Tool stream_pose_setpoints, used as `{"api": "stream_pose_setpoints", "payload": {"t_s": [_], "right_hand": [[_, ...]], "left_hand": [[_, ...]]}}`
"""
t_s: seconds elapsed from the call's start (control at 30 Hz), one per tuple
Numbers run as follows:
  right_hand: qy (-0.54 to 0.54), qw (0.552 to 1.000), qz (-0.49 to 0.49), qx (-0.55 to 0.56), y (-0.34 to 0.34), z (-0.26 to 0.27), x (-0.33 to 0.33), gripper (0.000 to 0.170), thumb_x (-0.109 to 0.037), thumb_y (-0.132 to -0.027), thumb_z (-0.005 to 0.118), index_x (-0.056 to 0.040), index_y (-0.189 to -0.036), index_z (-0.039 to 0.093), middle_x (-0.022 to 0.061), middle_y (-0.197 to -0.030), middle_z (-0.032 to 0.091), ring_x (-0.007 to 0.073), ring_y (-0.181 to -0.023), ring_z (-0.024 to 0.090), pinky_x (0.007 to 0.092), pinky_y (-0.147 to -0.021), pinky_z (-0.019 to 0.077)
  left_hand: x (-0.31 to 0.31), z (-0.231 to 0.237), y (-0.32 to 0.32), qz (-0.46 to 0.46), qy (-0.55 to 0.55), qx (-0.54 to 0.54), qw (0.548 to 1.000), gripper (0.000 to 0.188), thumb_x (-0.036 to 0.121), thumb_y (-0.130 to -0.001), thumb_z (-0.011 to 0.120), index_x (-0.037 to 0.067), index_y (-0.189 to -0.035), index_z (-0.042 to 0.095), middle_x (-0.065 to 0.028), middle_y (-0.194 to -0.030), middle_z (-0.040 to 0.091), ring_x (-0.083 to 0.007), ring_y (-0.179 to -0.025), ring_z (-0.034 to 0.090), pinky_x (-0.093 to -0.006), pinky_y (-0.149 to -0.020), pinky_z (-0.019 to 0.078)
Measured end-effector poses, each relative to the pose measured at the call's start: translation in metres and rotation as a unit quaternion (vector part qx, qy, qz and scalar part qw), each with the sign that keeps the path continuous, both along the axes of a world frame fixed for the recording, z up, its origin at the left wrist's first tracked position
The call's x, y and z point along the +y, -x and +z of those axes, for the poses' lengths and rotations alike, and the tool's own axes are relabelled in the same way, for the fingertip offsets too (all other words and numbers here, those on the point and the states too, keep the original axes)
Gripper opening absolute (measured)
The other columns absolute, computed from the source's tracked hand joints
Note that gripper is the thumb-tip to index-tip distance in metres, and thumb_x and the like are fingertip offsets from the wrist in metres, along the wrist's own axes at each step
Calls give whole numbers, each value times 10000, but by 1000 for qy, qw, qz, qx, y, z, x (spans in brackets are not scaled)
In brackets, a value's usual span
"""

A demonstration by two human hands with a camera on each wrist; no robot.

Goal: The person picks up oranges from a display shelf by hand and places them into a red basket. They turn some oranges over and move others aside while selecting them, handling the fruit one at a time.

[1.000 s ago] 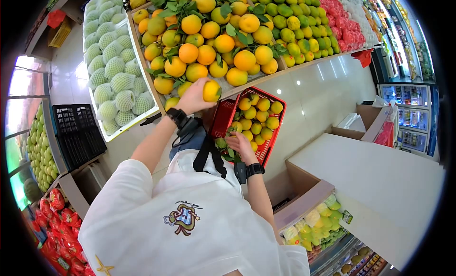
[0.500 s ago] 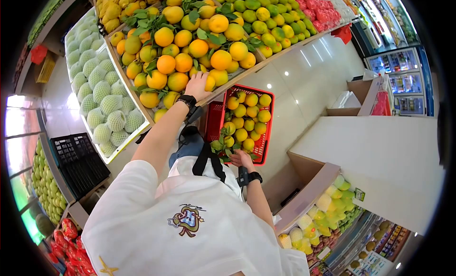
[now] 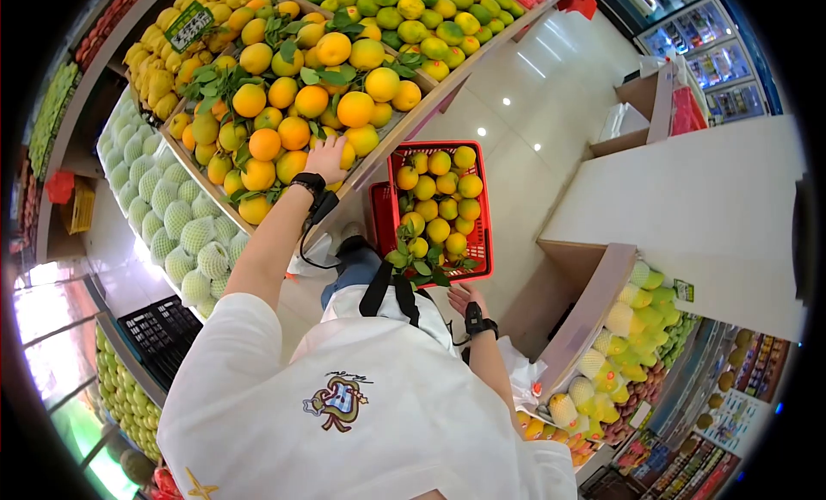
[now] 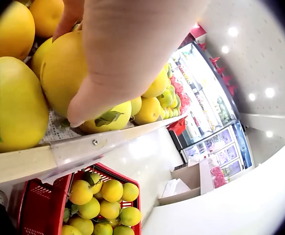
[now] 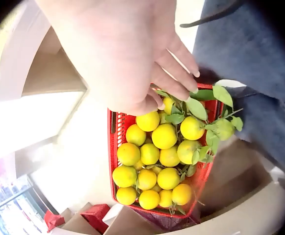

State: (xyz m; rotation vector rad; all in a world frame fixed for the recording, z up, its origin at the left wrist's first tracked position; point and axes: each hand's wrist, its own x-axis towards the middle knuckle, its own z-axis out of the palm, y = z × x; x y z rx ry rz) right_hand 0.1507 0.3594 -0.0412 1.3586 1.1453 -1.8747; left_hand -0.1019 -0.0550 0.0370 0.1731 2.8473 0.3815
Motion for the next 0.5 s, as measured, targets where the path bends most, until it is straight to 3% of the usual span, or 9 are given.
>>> {"api": "stream_pose_setpoints", "payload": {"t_s": [0.13, 0.17, 0.27, 0.3, 0.4, 0.5], "right_hand": [[18, 1000, -21, -12, -15, -10, 6, 513, -285, -916, 451, -72, -1366, 327, 238, -1319, 452, 348, -1184, 487, 421, -994, 401], [24, 999, -31, -11, -18, -15, 8, 515, -282, -915, 449, -71, -1368, 322, 240, -1320, 451, 348, -1183, 488, 421, -993, 401], [27, 998, -53, -6, -19, -17, 5, 529, -269, -920, 424, -55, -1386, 291, 247, -1354, 411, 350, -1217, 456, 422, -1007, 384], [28, 999, -42, 2, -18, -17, 5, 535, -274, -922, 420, -51, -1390, 285, 247, -1359, 405, 350, -1223, 451, 415, -1014, 378], [21, 1000, -20, 11, -14, -9, 8, 541, -308, -939, 399, -53, -1400, 280, 229, -1371, 401, 333, -1234, 444, 383, -1026, 372], [22, 1000, -4, -1, -10, -15, 13, 527, -328, -946, 390, -79, -1400, 294, 200, -1359, 429, 312, -1213, 470, 380, -1006, 392]], "left_hand": [[3, 6, 4, 7, 24, -13, 1000, 784, 287, -641, 710, 143, -1326, 356, -146, -1245, 410, -364, -1146, 408, -489, -944, 375], [6, 9, 3, 19, 37, -34, 999, 824, 314, -640, 713, 128, -1349, 335, -161, -1297, 382, -370, -1183, 379, -505, -986, 321], [20, 1, -11, 32, 119, 122, 985, 854, 325, -654, 703, 96, -1372, 302, -170, -1385, 320, -379, -1253, 319, -515, -1039, 239], [29, 6, -18, 26, 116, 143, 983, 787, 285, -702, 663, 70, -1372, 311, -174, -1440, 266, -371, -1332, 231, -532, -1073, 157], [53, -8, -38, -67, 103, 211, 970, 680, 219, -747, 611, 61, -1353, 347, -172, -1448, 264, -334, -1368, 189, -547, -1082, 129], [74, -17, -46, -167, 70, 179, 967, 618, 187, -776, 566, 43, -1342, 365, -157, -1466, 249, -288, -1383, 175, -509, -1111, 114]]}}
